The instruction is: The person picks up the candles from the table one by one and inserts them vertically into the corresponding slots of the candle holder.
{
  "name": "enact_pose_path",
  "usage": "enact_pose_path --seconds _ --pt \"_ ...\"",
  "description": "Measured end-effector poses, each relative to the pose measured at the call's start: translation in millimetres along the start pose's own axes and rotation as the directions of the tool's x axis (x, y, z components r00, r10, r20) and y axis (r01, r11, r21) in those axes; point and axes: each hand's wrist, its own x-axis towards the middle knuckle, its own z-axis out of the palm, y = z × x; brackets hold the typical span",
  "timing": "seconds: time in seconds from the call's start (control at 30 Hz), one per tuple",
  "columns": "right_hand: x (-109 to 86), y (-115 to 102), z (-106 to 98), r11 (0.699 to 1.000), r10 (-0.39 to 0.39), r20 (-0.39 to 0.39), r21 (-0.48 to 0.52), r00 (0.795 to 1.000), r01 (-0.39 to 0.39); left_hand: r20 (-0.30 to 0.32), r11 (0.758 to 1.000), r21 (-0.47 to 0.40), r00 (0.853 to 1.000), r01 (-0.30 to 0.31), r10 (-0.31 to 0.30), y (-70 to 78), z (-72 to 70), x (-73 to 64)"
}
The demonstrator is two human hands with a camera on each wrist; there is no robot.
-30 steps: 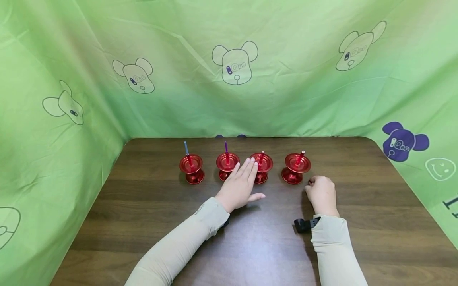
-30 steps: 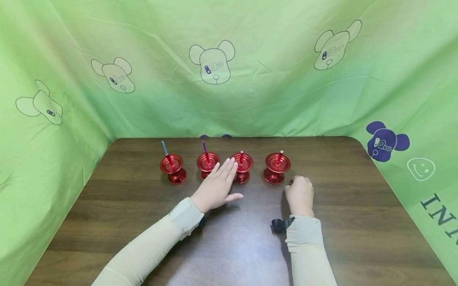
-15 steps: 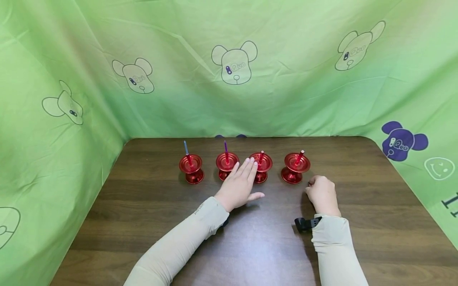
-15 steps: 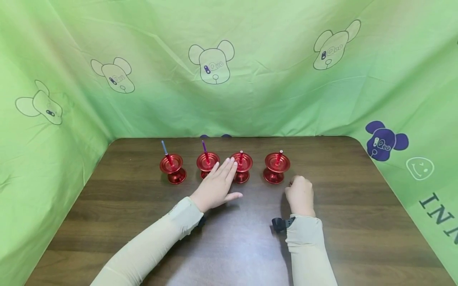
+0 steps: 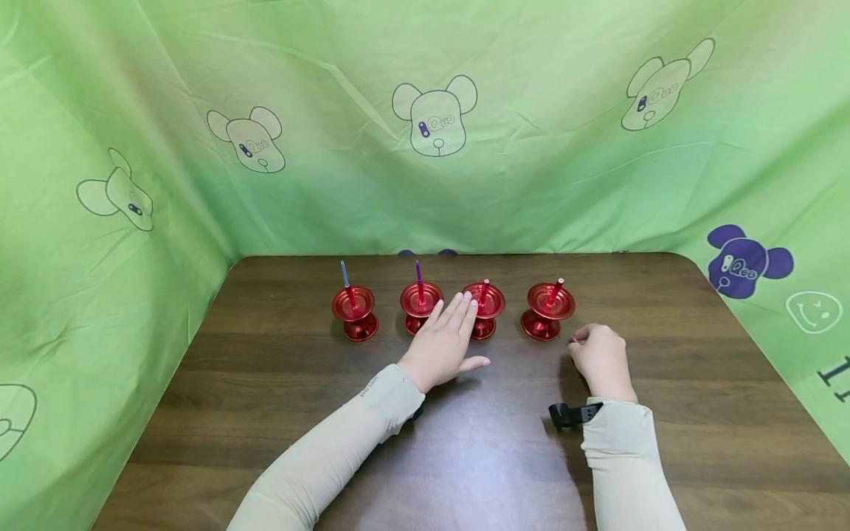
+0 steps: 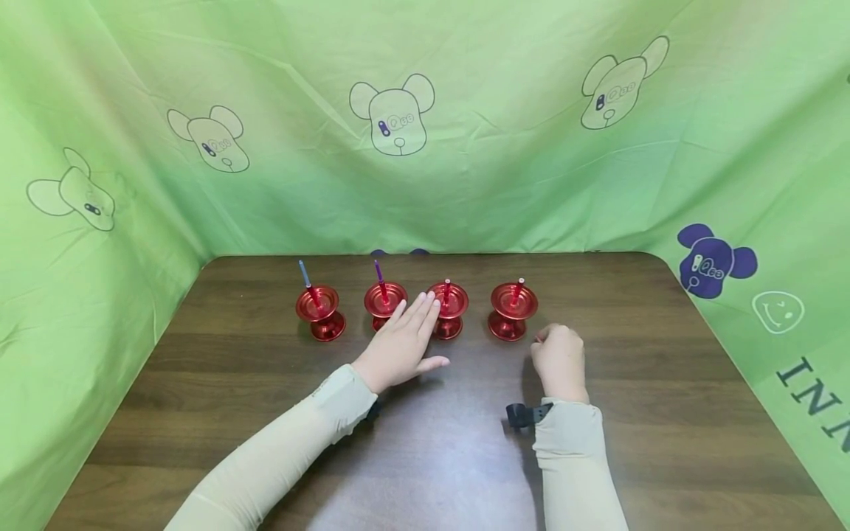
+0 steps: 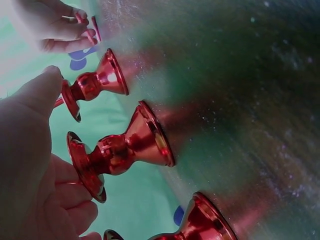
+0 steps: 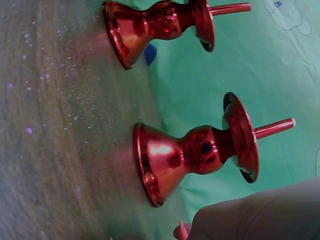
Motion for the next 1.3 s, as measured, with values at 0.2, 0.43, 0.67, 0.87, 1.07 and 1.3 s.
enact_pose_path --seconds 0.2,0.43,0.67,0.87,1.07,1.3 --pt "-1.1 -1.7 -5.8 0.997 0.045 -0.01 0.068 0.999 -0.044 -0.006 1.0 0.013 1.0 -0.001 0.001 -0.9 3.0 1.0" --pt "-0.7 -2.8 -14.5 0.994 0.015 -0.013 0.105 1.0 -0.013 -0.031 0.999 0.037 0.999 -0.009 0.011 -2.0 6.1 1.6" --pt "-2.3 -6.8 -24.4 0.979 0.019 0.051 0.204 0.999 -0.029 -0.043 0.999 0.032 0.999 -0.012 0.014 -2.7 9.2 2.0" --pt "-3.1 -9.1 -26.4 0.919 -0.014 0.094 0.395 0.996 -0.024 -0.05 0.999 0.043 0.999 -0.015 0.017 -2.7 10.7 1.5" --pt "-5.1 -13.6 -28.9 0.852 -0.049 0.125 0.523 0.991 -0.024 -0.031 0.999 0.037 0.999 -0.013 0.014 -2.0 7.5 1.3" --pt "-9.0 -25.4 -30.2 0.845 -0.093 0.057 0.532 0.994 0.049 -0.022 1.0 0.025 1.0 -0.015 0.015 -2.8 4.4 0.6"
